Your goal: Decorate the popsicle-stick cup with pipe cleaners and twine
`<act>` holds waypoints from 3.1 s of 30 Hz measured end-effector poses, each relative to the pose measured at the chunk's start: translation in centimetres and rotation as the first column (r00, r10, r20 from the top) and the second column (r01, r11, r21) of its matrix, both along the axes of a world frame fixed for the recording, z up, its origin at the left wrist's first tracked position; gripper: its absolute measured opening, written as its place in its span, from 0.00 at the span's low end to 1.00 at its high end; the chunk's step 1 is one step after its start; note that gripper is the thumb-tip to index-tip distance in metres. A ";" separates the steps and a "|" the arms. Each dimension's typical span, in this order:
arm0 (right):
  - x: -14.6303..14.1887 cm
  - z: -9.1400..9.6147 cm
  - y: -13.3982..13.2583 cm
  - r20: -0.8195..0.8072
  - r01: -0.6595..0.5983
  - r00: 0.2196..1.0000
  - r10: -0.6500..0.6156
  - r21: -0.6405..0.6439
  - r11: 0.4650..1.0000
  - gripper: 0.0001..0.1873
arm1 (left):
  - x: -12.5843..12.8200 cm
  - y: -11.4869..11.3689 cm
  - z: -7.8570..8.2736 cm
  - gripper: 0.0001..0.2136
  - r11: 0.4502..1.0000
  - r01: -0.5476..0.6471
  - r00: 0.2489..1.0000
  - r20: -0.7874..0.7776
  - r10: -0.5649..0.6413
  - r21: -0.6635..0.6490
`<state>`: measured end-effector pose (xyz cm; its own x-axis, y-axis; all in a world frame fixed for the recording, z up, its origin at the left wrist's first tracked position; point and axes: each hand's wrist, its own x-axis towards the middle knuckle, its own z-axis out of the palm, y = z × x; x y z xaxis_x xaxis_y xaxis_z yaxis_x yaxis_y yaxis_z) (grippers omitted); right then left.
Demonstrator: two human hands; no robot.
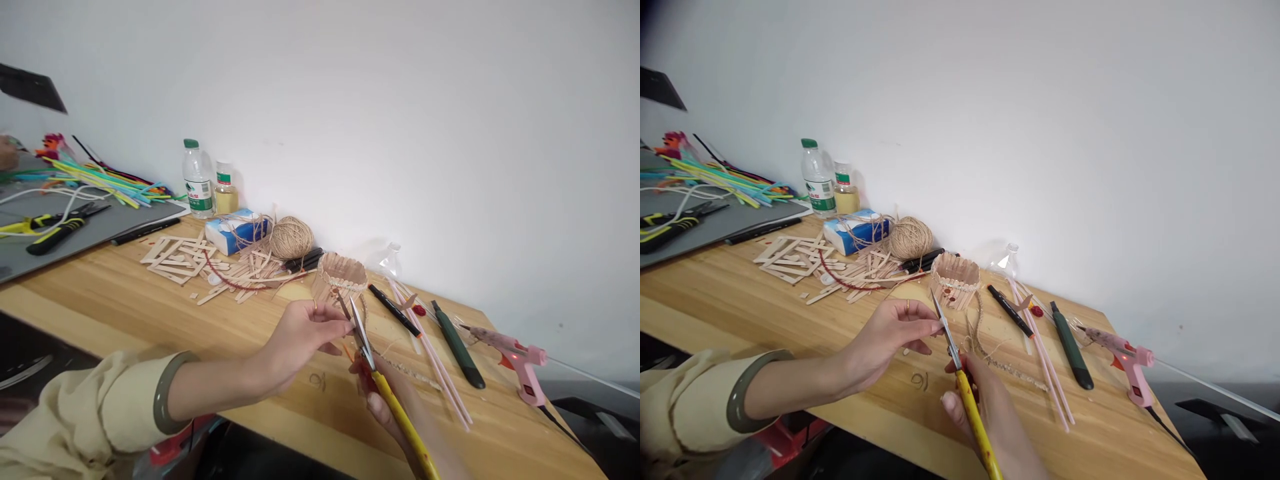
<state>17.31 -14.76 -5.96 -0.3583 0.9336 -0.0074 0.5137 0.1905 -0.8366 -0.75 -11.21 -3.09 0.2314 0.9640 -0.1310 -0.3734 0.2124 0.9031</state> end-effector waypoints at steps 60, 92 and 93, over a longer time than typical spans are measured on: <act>-0.5 1.7 -0.7 0.244 0.067 0.967 -0.077 0.049 0.997 0.19 | -0.6 0.0 -0.2 0.06 1.000 0.005 1.000 -0.014 -0.005 0.021; -0.2 0.0 -0.4 -0.071 -0.015 0.997 0.009 -0.077 0.997 0.29 | 0.0 -0.4 -0.1 0.07 0.996 -0.077 0.995 0.059 0.080 -0.048; -0.2 -0.3 -0.3 -0.083 -0.017 0.997 0.010 -0.079 0.997 0.28 | 0.0 -0.4 -0.1 0.07 0.995 -0.080 0.994 0.067 0.083 -0.053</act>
